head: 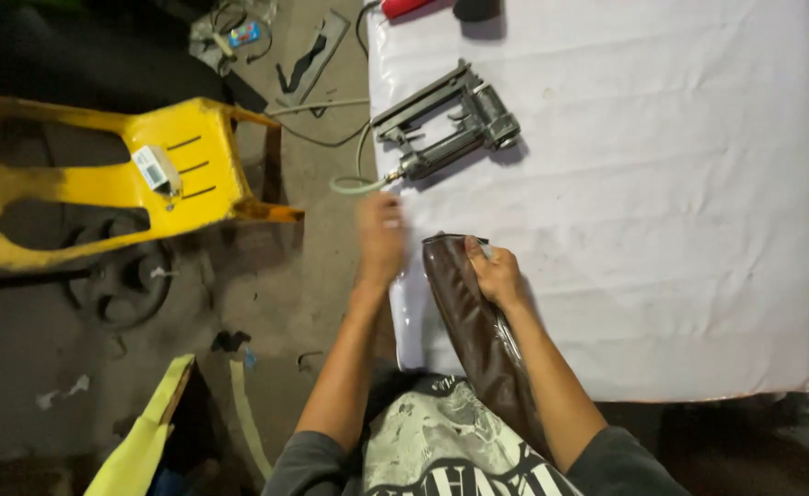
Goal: Stretching and stapling a vinyl cover onto a padded furniture frame using a heat gun and a pneumatic stapler.
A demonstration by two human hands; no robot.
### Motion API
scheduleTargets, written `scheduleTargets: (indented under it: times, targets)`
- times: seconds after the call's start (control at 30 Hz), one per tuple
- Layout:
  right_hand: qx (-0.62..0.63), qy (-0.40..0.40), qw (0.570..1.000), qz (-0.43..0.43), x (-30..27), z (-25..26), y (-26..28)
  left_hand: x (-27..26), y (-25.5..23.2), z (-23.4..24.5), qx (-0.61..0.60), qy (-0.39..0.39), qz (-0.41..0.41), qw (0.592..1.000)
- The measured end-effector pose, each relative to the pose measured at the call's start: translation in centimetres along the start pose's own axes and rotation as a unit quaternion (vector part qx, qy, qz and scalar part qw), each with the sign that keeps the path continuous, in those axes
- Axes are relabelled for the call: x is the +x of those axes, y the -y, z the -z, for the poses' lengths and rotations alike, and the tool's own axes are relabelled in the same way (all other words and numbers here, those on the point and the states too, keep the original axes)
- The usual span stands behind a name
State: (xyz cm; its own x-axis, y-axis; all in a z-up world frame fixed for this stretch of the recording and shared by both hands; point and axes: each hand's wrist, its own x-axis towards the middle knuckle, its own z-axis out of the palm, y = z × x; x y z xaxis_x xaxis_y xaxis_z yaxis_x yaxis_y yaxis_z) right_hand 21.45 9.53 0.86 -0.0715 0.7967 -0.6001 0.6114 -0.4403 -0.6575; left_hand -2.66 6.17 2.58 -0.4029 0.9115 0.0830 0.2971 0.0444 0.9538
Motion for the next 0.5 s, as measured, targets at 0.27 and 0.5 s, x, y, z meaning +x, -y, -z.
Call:
scheduleTargets:
  times: [0.27,0.5]
  targets:
    - [0.003,-0.021,1.000,-0.022,0.6,-0.5,-0.4,-2.0,0.7,-3.4,-0.075,0.182,-0.042,0.980]
    - [0.110,-0.137,0.963,0.203,1.4,-2.7,-2.6,-0.8,0.2,-5.0,-0.133,0.166,-0.073,0.974]
